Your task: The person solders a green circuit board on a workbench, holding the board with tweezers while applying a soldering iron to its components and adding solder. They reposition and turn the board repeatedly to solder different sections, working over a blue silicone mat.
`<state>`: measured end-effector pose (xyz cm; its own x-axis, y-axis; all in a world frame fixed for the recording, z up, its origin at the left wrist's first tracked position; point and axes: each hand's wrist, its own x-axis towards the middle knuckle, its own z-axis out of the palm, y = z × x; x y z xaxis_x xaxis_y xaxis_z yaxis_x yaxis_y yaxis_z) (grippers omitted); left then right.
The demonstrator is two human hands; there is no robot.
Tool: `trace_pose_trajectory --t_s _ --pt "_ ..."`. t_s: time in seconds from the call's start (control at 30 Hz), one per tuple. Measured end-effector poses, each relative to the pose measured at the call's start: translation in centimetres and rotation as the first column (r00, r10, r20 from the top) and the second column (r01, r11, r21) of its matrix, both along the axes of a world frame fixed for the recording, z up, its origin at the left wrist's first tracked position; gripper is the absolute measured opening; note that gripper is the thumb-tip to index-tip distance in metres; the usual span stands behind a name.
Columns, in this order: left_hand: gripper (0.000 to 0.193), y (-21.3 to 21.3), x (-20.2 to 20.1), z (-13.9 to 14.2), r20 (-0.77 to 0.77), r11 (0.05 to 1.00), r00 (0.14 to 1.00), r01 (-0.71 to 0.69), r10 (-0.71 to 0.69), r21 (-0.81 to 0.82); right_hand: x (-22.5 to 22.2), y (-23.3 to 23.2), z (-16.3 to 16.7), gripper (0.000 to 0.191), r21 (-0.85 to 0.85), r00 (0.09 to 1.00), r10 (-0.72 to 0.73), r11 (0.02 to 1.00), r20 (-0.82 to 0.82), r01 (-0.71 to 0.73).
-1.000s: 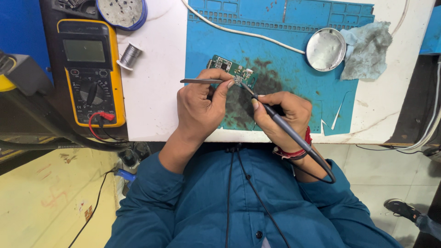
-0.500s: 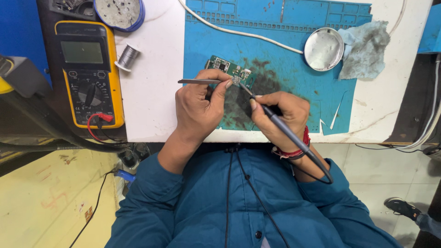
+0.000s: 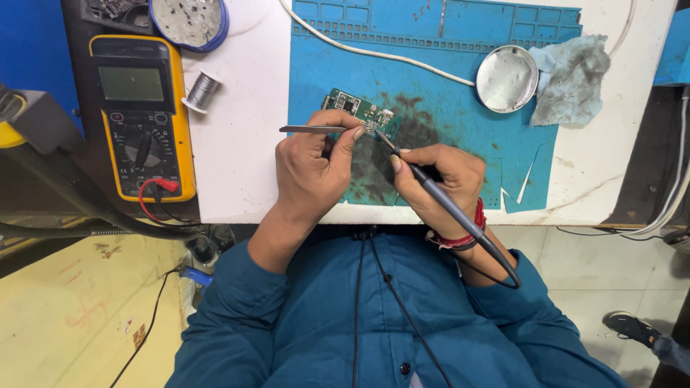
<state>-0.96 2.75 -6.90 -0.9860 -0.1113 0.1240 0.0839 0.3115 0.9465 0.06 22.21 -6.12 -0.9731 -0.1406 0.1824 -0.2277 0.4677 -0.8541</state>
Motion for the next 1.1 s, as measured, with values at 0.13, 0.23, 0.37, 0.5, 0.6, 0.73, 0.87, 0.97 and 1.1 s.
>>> trace_pose_trajectory --t_s 0.13,0.23,0.37,0.5,0.6,0.73,0.87,0.97,1.1 --pt "0.004 0.00 0.08 0.01 0.017 1.000 1.000 -0.001 0.001 0.004 0.17 -0.07 0.02 0.011 -0.043 0.999 -0.028 0.999 0.030 0.030" --pt "0.004 0.02 0.06 -0.04 -0.002 1.000 1.000 -0.001 0.001 0.010 0.07 0.03 0.04 0.011 0.006 1.000 0.008 1.000 -0.002 -0.008" --pt "0.004 0.03 0.06 -0.15 -0.037 1.000 0.999 0.008 -0.007 0.021 0.04 -0.02 -0.05 0.011 -0.016 1.000 -0.016 1.000 -0.008 0.016" --pt "0.004 -0.01 0.08 -0.20 0.031 0.999 0.999 0.012 -0.013 0.031 0.25 0.03 0.05 0.011 -0.011 0.999 -0.025 1.000 0.021 0.025" --pt "0.004 -0.03 0.09 -0.17 0.003 1.000 1.000 0.011 -0.011 0.027 -0.03 -0.01 -0.01 0.011 -0.010 1.000 -0.011 1.000 0.009 0.011" --pt "0.004 0.01 0.12 -0.08 0.000 1.000 1.000 0.008 -0.008 0.018 0.12 -0.06 0.10 0.011 -0.020 1.000 -0.020 1.000 0.014 0.021" --pt "0.004 0.05 0.07 -0.06 -0.008 1.000 1.000 -0.001 0.001 0.008 0.23 -0.13 0.14 0.011 -0.005 0.999 -0.039 0.999 0.021 0.039" --pt "0.005 0.02 0.08 -0.05 0.010 0.999 1.000 0.013 -0.013 0.032 0.12 -0.19 0.11 0.012 -0.023 0.999 -0.042 0.999 0.021 0.043" --pt "0.004 0.02 0.09 -0.04 0.010 1.000 1.000 -0.001 0.001 0.022 0.16 -0.23 0.12 0.011 -0.030 0.999 -0.035 0.999 0.024 0.036"
